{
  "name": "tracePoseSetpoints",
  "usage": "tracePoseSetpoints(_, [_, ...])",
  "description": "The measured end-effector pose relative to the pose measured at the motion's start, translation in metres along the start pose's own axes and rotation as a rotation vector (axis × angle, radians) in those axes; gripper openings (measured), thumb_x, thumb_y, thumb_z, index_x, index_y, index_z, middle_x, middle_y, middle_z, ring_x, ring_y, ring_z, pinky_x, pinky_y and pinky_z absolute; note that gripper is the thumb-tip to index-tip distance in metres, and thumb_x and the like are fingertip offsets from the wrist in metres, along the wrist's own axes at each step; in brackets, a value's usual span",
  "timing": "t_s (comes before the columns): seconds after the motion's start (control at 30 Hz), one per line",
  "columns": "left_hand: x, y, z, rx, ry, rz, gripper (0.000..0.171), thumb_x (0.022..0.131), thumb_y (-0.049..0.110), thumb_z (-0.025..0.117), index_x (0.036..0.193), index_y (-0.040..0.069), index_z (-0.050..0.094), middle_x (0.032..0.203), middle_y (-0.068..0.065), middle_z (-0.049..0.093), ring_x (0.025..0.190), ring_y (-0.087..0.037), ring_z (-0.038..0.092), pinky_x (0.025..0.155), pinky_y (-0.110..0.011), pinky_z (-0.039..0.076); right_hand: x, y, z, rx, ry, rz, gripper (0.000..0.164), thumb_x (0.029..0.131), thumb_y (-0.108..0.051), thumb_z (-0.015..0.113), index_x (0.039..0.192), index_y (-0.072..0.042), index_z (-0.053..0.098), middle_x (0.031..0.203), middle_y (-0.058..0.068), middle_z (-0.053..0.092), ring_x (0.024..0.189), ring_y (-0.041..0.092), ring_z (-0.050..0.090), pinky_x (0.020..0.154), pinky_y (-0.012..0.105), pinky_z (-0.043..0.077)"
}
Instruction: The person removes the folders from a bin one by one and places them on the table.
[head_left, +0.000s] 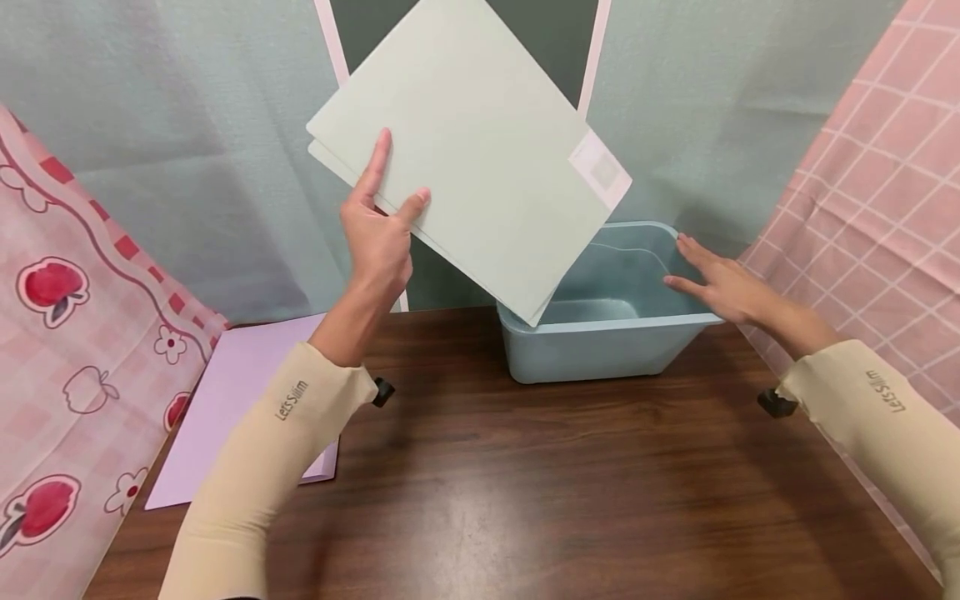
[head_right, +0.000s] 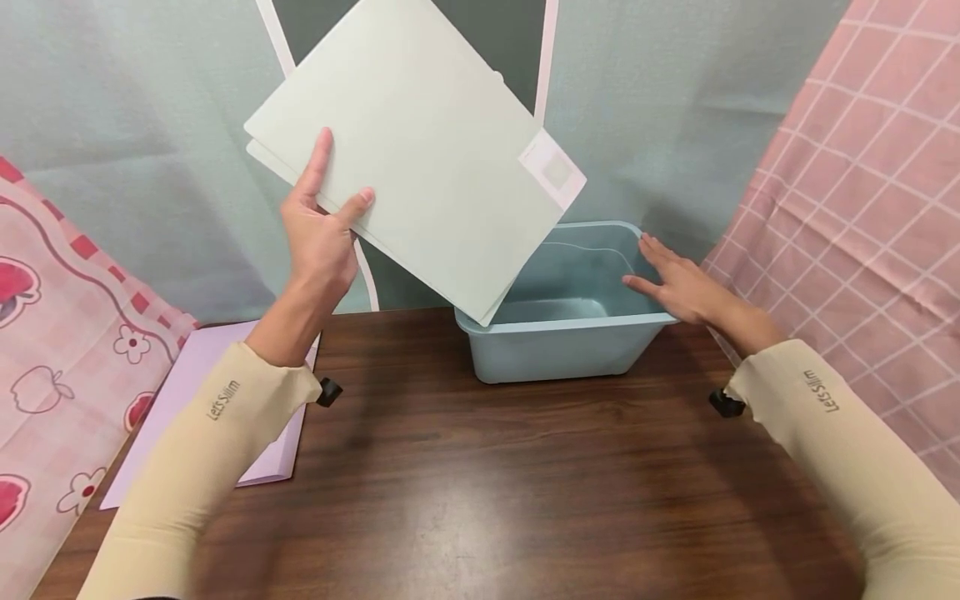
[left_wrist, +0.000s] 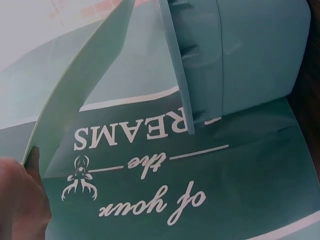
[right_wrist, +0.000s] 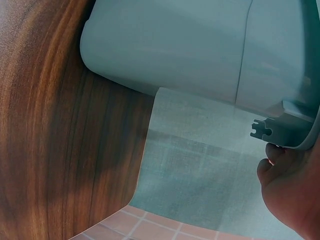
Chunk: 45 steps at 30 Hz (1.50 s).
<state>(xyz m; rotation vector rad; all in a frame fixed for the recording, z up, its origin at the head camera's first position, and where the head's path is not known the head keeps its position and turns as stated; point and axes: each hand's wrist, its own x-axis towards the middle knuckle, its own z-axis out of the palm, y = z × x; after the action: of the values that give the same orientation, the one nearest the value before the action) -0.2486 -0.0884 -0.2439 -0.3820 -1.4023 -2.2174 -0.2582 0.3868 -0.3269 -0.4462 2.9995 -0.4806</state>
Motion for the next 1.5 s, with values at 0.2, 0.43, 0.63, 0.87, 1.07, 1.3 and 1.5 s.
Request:
tracePoseSetpoints(0.2, [0.002,0.009,-0.011,-0.052,0.019,-0.063,0.080,0.084,-0.030,0.067,0.152,0.012,0.058,0.156,0.009,0.057,0.138,-0.005,0.055,0.107,-0.033,0.054,-0.001,-0.001,0.000,0.000,-0.008,0.002,0.086,0.111,-0.051,0.047,0.169,-0.005,0.002,0.176,0.022,-0.002,0.152,0.062,0.015,0.122,0.073,0.014])
tracePoseSetpoints(0.43, [0.004,0.021,-0.028,-0.103,0.020,-0.167,0.082,0.085,-0.031,0.066,0.152,0.016,0.059,0.154,0.010,0.057,0.135,-0.020,0.060,0.099,-0.034,0.059,-0.001,-0.001,0.001,0.000,-0.009,-0.003,0.087,0.111,-0.050,0.048,0.169,-0.004,0.003,0.175,0.022,-0.001,0.154,0.059,0.013,0.123,0.072,0.014])
tracePoseSetpoints(0.63, [0.006,0.029,-0.047,-0.094,-0.012,-0.220,0.082,0.086,-0.030,0.065,0.153,0.018,0.058,0.156,0.007,0.056,0.136,-0.023,0.058,0.093,-0.032,0.061,0.001,0.001,0.001,-0.001,-0.014,-0.004,0.087,0.111,-0.051,0.047,0.169,-0.005,0.001,0.176,0.022,-0.003,0.155,0.058,0.012,0.123,0.072,0.013])
tracePoseSetpoints(0.87, [0.007,0.037,-0.066,-0.102,-0.058,-0.267,0.083,0.087,-0.028,0.066,0.155,0.018,0.056,0.157,0.002,0.055,0.139,-0.024,0.056,0.092,-0.029,0.061,0.002,0.004,0.000,-0.012,-0.021,-0.008,0.087,0.111,-0.051,0.047,0.169,-0.004,0.002,0.175,0.024,-0.002,0.156,0.057,0.010,0.123,0.072,0.013])
tracePoseSetpoints(1.07, [0.009,0.048,-0.083,-0.117,-0.083,-0.299,0.084,0.085,-0.028,0.068,0.154,0.018,0.057,0.158,0.000,0.054,0.139,-0.024,0.055,0.093,-0.030,0.060,0.001,0.003,-0.002,-0.010,-0.038,-0.004,0.088,0.111,-0.052,0.047,0.169,-0.005,0.000,0.175,0.024,-0.003,0.155,0.058,0.009,0.123,0.073,0.012])
tracePoseSetpoints(1.3, [0.012,0.060,-0.109,-0.125,-0.086,-0.319,0.083,0.084,-0.029,0.069,0.153,0.016,0.059,0.159,-0.010,0.050,0.134,-0.023,0.058,0.088,-0.032,0.062,0.002,0.000,-0.005,-0.033,-0.055,-0.004,0.089,0.111,-0.053,0.046,0.169,-0.005,0.000,0.175,0.024,-0.005,0.156,0.057,0.009,0.123,0.073,0.012])
tracePoseSetpoints(1.5, [0.016,0.070,-0.128,-0.156,-0.098,-0.330,0.083,0.083,-0.032,0.066,0.152,0.013,0.059,0.161,-0.012,0.048,0.131,-0.022,0.061,0.088,-0.034,0.063,0.003,-0.001,-0.005,-0.044,-0.057,-0.003,0.089,0.111,-0.053,0.046,0.169,-0.003,0.002,0.175,0.025,-0.002,0.156,0.057,0.009,0.123,0.072,0.012])
